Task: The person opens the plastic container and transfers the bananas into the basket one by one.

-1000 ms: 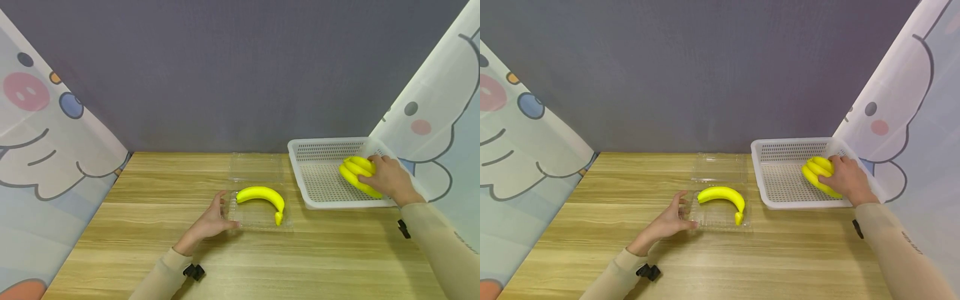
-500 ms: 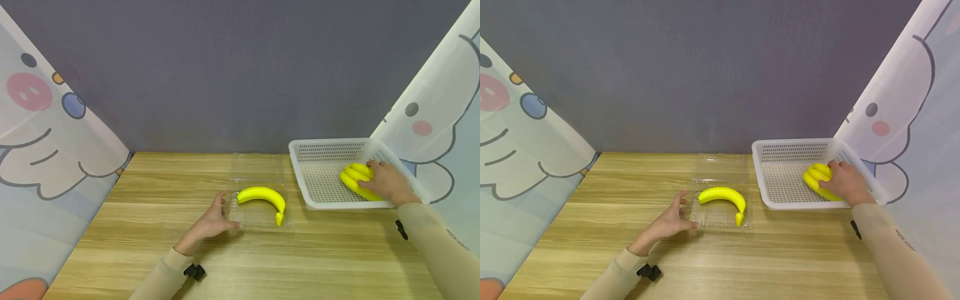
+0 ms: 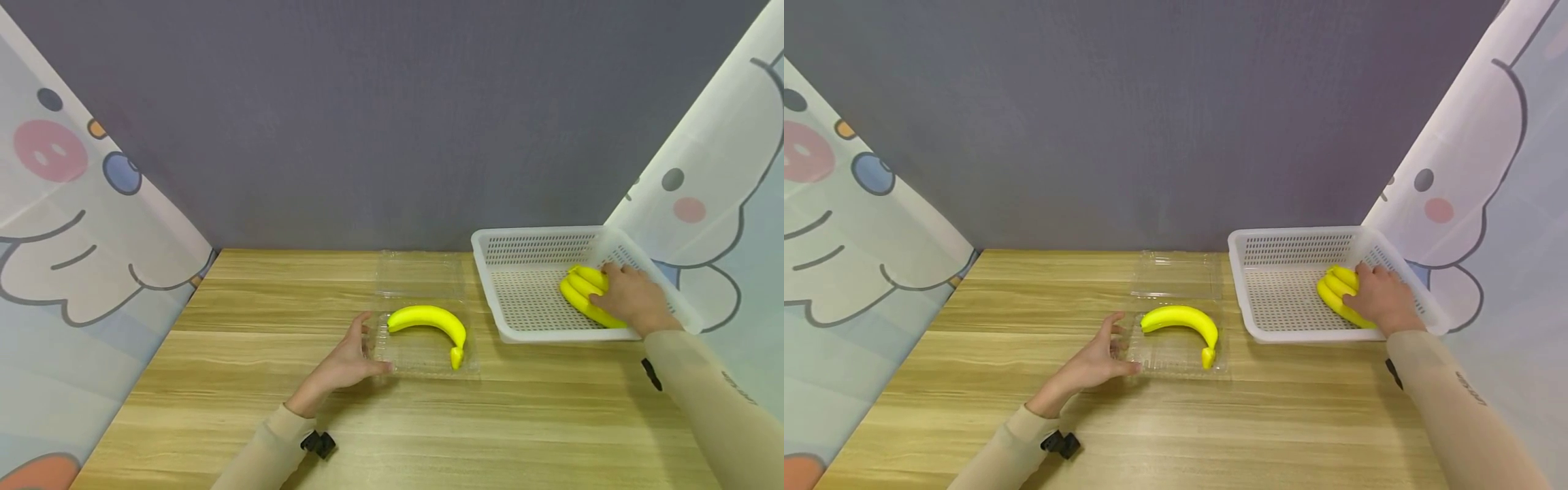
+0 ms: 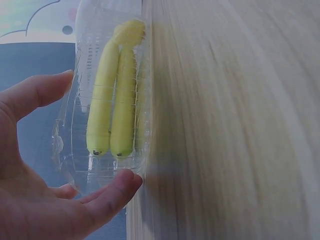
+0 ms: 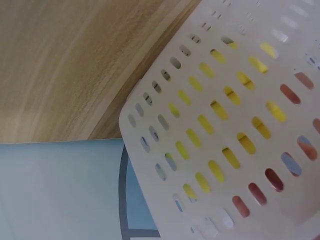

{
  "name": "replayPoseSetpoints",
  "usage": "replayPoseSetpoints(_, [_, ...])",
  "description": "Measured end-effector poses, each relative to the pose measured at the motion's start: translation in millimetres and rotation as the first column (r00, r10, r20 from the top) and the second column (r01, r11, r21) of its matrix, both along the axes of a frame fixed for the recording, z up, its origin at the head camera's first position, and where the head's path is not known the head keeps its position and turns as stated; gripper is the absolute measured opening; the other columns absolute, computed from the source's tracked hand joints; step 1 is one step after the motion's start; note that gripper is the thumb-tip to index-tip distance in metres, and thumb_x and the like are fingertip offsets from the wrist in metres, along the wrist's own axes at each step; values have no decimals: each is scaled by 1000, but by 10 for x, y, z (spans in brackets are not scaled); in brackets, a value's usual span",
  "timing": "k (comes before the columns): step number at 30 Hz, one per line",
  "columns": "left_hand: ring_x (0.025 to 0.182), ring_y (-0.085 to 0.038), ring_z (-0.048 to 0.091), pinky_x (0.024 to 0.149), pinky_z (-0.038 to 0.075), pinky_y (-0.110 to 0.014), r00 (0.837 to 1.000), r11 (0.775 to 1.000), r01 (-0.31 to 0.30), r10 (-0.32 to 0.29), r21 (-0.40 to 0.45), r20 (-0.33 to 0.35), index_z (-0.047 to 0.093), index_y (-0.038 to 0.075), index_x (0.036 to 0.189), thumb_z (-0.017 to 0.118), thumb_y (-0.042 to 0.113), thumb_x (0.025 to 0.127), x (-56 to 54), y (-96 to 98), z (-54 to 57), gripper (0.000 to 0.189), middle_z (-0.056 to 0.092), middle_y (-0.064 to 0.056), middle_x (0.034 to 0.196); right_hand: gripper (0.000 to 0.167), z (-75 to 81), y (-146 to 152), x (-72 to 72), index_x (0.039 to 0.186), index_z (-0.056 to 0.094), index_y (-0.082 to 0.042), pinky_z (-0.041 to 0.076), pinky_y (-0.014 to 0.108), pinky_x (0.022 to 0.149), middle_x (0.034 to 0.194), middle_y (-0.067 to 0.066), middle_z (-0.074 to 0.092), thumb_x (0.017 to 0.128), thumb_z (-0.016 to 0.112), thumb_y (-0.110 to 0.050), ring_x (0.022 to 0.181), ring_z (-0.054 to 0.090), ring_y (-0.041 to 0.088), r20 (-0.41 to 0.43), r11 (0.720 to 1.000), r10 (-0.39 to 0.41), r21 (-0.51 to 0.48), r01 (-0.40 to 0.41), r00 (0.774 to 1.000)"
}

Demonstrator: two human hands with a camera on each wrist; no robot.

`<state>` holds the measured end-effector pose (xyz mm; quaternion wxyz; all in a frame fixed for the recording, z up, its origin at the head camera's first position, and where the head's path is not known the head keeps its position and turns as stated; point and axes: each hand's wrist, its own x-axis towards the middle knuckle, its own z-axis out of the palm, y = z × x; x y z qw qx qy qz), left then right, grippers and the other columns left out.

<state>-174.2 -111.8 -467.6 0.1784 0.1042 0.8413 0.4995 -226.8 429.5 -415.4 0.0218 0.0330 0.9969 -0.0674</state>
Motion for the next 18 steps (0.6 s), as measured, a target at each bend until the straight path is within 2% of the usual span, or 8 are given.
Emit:
replayPoseSetpoints(6, [128,-42,47,100,43,-61,1000,1000,-8,8,-1,2,14,10,160,90,28,77,4,15,2,115,36,-25,149,76,39,-15,29,139,39,14,36,77,89,127,43,41,88,74,-29,112,39,61,-17,1000,-10,-1,10,1000])
replayPoseSetpoints(12, [127,-42,47,101,43,-61,1000,1000,-23,23,0,12,14,11,160,92,29,74,8,22,10,117,36,-25,149,69,183,-73,68,135,42,12,42,73,80,124,42,42,91,69,-32,109,41,62,-55,1000,3,-27,-4,998])
replayPoseSetpoints(18, [127,-42,48,101,43,-62,1000,1000,-23,23,-6,12,14,12,160,91,27,75,7,23,12,116,36,-25,149,65,310,-203,97,133,45,13,42,73,83,125,42,43,94,67,-34,111,42,60,-96,998,-11,-65,4,995])
